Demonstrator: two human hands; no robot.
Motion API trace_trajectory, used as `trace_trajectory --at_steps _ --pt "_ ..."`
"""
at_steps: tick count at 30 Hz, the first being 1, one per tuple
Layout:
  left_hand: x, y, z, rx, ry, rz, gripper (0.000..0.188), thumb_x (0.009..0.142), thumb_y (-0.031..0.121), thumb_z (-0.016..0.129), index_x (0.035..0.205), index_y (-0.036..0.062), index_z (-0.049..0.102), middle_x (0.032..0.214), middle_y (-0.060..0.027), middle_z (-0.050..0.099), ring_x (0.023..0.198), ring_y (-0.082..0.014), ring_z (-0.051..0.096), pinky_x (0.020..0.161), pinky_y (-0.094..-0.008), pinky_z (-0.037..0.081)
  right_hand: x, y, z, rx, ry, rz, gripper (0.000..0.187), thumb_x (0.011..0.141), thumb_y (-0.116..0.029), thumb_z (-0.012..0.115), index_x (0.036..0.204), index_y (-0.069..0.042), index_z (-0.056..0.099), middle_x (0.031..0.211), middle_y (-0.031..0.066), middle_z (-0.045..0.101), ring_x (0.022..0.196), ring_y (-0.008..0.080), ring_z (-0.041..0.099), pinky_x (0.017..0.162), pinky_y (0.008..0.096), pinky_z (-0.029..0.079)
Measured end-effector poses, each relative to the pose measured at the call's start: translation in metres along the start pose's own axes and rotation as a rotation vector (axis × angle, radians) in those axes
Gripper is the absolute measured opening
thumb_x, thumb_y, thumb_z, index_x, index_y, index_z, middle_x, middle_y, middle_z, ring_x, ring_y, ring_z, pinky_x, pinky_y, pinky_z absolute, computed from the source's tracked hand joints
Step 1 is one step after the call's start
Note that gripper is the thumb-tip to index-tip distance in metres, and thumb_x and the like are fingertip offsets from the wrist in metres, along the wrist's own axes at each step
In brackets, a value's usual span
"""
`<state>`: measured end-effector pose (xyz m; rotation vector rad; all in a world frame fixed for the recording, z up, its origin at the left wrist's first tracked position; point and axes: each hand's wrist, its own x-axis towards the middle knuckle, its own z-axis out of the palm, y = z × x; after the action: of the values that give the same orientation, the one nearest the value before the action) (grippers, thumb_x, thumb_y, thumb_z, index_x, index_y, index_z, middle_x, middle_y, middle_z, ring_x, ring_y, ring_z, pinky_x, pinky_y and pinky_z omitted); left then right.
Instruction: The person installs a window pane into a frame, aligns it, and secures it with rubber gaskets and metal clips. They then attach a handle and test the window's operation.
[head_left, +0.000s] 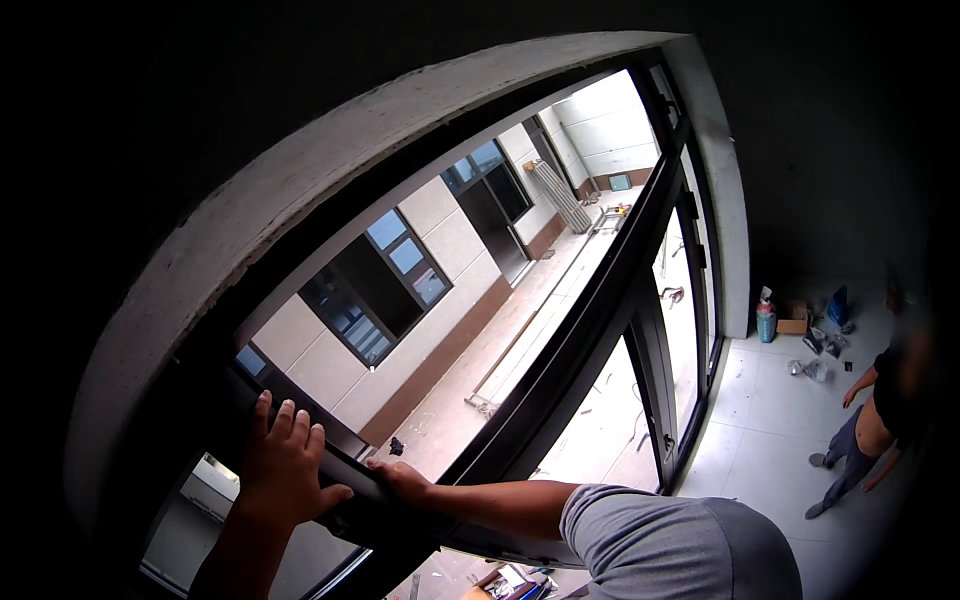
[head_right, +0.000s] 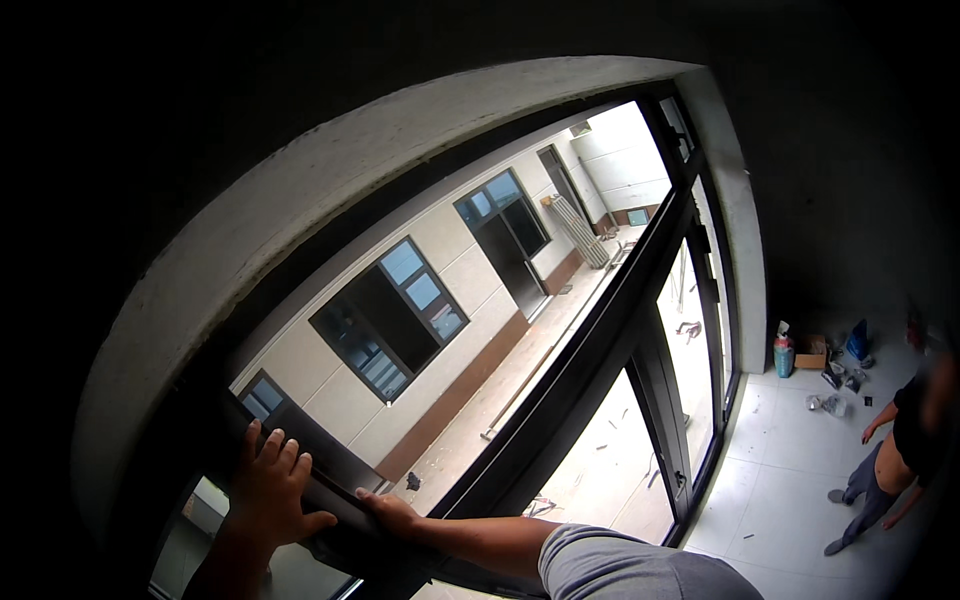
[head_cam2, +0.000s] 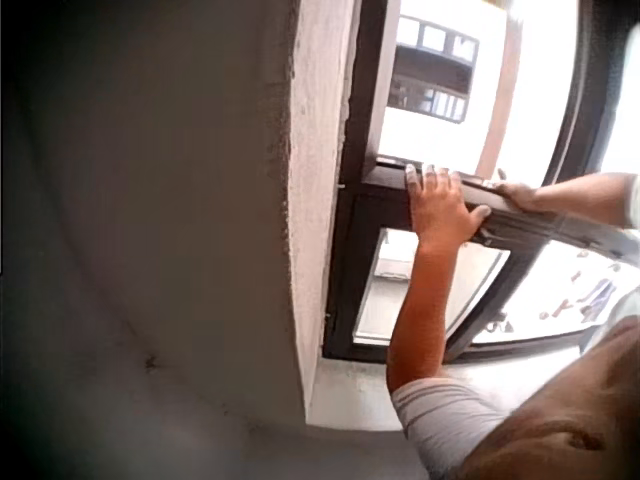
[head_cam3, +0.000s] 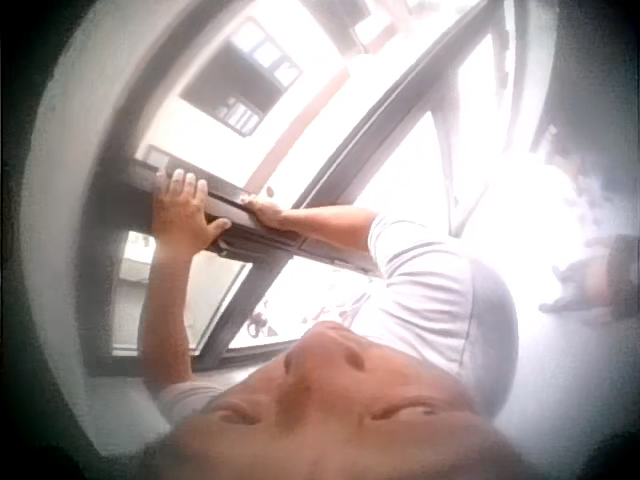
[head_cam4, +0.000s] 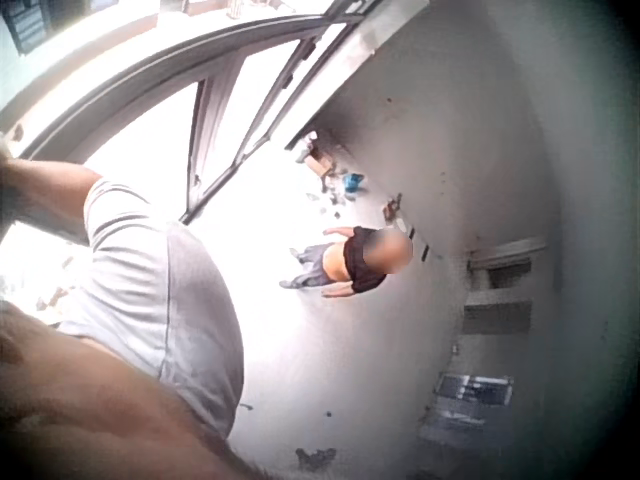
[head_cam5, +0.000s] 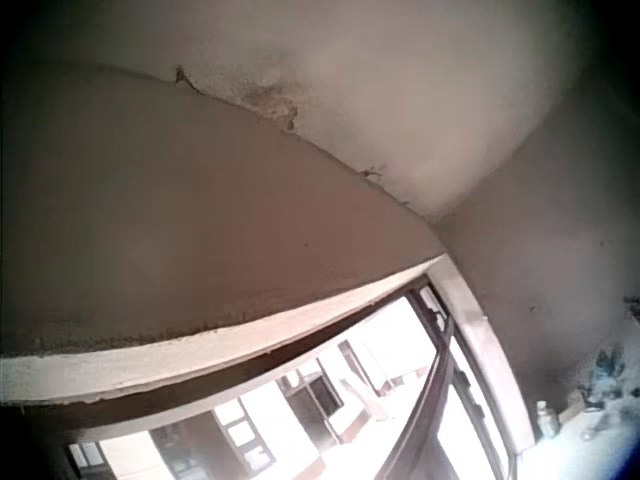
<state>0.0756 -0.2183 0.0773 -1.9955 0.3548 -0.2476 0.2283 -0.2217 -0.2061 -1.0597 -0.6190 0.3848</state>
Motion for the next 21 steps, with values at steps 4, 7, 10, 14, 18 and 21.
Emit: trace_trajectory --at_steps 4,7,10,14,18,21 --pt "0.016 0.001 -0.002 0.007 0.073 0.029 0.089 0.082 0.078 0.061 0.136 0.0083 0.062 0.143 -0.0154 0.058 0.144 -0.0317 0.043 0.124 -0.0559 0.002 0.006 -0.005 -0.023 -0.082 0.069 0.068 0.087 0.096 -0.075 0.04 0.105 0.004 0.073 0.096 0.0248 0.071 0.094 0.0308 0.069 0.091 0.0347 0.05" --pt "0.01 0.001 0.003 -0.023 0.026 0.019 0.087 0.083 0.076 0.062 0.137 0.0088 0.061 0.141 -0.0145 0.06 0.141 -0.0311 0.045 0.124 -0.0553 0.005 -0.039 -0.034 -0.009 -0.233 0.112 0.006 0.081 0.097 -0.072 0.042 0.118 0.003 0.066 0.107 0.0281 0.068 0.103 0.036 0.067 0.095 0.0372 0.049" --pt "0.005 0.001 0.003 -0.03 0.054 0.042 0.086 0.082 0.074 0.064 0.138 0.0095 0.06 0.139 -0.0138 0.06 0.14 -0.0297 0.046 0.124 -0.0548 0.007 -0.076 -0.022 0.001 -0.385 0.156 -0.249 0.071 0.096 -0.063 0.054 0.129 0.001 0.056 0.122 0.0287 0.061 0.114 0.0403 0.062 0.099 0.0413 0.048" --pt "0.004 -0.003 0.001 -0.033 0.151 0.096 0.076 0.079 0.072 0.07 0.125 0.0117 0.067 0.132 -0.0126 0.061 0.136 -0.0275 0.047 0.122 -0.0528 0.014 -0.097 -0.029 0.004 -0.617 0.19 -0.517 0.063 0.088 -0.049 0.073 0.124 0.0 0.054 0.126 0.0259 0.052 0.117 0.0418 0.056 0.101 0.0461 0.047" --pt "0.003 -0.005 0.001 -0.07 0.169 0.123 0.068 0.078 0.069 0.073 0.114 0.0112 0.073 0.122 -0.0122 0.063 0.129 -0.0253 0.049 0.12 -0.0512 0.018 -0.1 -0.028 0.003 -0.941 0.35 -0.732 0.064 0.089 -0.053 0.07 0.12 0.001 0.056 0.113 0.0238 0.06 0.104 0.0396 0.064 0.09 0.0456 0.054" --pt "0.003 -0.008 0.009 -0.103 0.213 0.143 0.07 0.074 0.069 0.076 0.107 0.0077 0.075 0.114 -0.0131 0.065 0.123 -0.0269 0.052 0.116 -0.0517 0.024 -0.102 -0.031 0.005 -0.888 0.277 -0.65 0.06 0.091 -0.051 0.068 0.118 0.002 0.058 0.101 0.0222 0.066 0.089 0.0401 0.069 0.078 0.0444 0.058"
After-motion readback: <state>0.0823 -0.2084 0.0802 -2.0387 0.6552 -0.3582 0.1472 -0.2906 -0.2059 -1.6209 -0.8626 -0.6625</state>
